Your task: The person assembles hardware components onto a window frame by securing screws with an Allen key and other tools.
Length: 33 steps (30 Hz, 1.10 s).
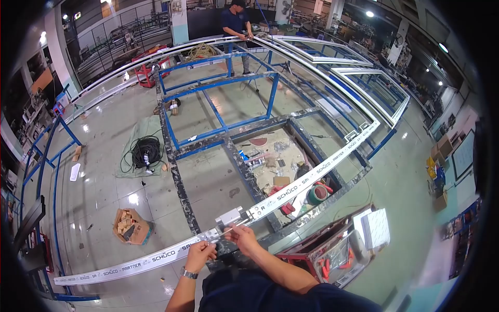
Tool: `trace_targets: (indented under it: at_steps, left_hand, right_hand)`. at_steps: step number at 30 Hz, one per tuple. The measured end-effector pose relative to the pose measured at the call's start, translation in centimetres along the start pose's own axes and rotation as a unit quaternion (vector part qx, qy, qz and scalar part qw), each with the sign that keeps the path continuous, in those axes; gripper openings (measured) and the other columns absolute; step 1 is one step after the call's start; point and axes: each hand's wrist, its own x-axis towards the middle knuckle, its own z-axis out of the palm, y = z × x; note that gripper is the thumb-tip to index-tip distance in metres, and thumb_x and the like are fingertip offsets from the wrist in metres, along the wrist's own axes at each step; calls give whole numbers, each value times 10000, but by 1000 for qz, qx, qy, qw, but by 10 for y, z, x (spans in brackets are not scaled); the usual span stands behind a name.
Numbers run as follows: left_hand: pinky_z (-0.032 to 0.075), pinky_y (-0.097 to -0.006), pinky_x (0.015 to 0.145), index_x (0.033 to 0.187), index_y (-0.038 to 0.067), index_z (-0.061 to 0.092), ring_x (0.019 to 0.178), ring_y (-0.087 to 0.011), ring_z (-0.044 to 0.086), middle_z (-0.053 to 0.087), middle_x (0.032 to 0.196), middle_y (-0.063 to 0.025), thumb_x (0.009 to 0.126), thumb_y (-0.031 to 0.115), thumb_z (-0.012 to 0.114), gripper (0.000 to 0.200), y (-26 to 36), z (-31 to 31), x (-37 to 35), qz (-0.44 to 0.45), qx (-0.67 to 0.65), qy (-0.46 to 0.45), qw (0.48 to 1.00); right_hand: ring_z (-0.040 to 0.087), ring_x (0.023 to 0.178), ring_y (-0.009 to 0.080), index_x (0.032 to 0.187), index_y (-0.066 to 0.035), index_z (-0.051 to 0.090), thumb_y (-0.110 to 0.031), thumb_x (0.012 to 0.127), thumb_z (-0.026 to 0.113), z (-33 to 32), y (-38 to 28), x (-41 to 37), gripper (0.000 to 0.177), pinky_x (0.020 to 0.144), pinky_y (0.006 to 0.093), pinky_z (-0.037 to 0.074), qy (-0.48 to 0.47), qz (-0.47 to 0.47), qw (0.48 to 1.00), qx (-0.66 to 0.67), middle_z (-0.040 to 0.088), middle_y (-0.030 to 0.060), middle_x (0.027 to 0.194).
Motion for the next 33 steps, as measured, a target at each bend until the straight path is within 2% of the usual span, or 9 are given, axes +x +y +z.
trace_targets:
  at_steps: [5,11,14,17,20,24,27,30,33]
  left_hand:
    - [524,-344,601,906,27,684,657,-252,687,692,751,-120,868,188,724,170,0,6,0,224,296,149,916]
    - [537,-372,647,947,65,655,712,-283,687,694,838,-113,854,162,723,151,6,7,-3,217,299,133,920]
    - [540,-375,656,992,88,652,711,-272,685,696,890,-110,841,143,727,177,1,-2,5,341,441,155,816]
    - [547,-355,612,976,62,648,687,-234,691,701,893,-111,874,212,722,196,20,5,-6,312,344,173,869]
    - [541,-312,556,960,30,647,681,-185,694,697,871,-104,905,268,715,254,11,-1,-5,86,80,107,987]
    - [509,-263,550,932,7,642,591,-143,649,671,770,-79,929,212,709,216,5,-8,6,-129,-105,20,986]
    - [504,-265,546,915,18,651,619,-137,655,672,771,-64,923,184,712,177,-2,-6,13,-82,-153,11,985]
    - [514,-266,557,970,13,667,672,-141,680,687,804,-57,917,157,703,158,10,8,6,77,34,98,992]
    - [515,-278,565,1000,21,685,677,-132,678,694,831,-59,884,152,737,183,12,6,8,375,307,151,861]
  right_hand:
    - [713,849,236,954,-16,573,-192,991,619,0,-4,1,186,776,357,580,25,8,999,-40,698,154,982]
    - [703,889,230,983,-8,584,-195,1009,584,-5,0,5,189,831,365,565,-2,3,1000,-28,700,153,990]
    - [692,924,225,1049,3,587,-192,1023,551,-7,3,5,200,872,372,550,-11,4,1000,0,695,150,1036]
    - [679,954,225,1175,24,568,-184,1040,515,-11,6,8,254,887,358,542,-29,3,999,17,684,153,1079]
    - [676,941,225,1183,26,565,-182,1044,503,-14,10,9,257,890,361,541,-39,-3,999,26,683,152,1075]
    - [680,916,233,1147,12,571,-178,1041,502,-12,10,8,228,880,378,542,-35,-10,999,30,683,150,1056]
    - [680,913,231,1125,14,576,-188,1035,525,-11,8,7,227,870,380,545,-25,-10,999,28,684,150,1040]
    - [683,898,226,1084,11,591,-198,1022,561,-8,4,4,221,848,378,553,5,-6,1000,-9,690,143,1001]
    - [687,880,218,1047,5,606,-200,1012,584,-10,3,9,208,824,371,561,23,-14,998,-53,695,131,963]
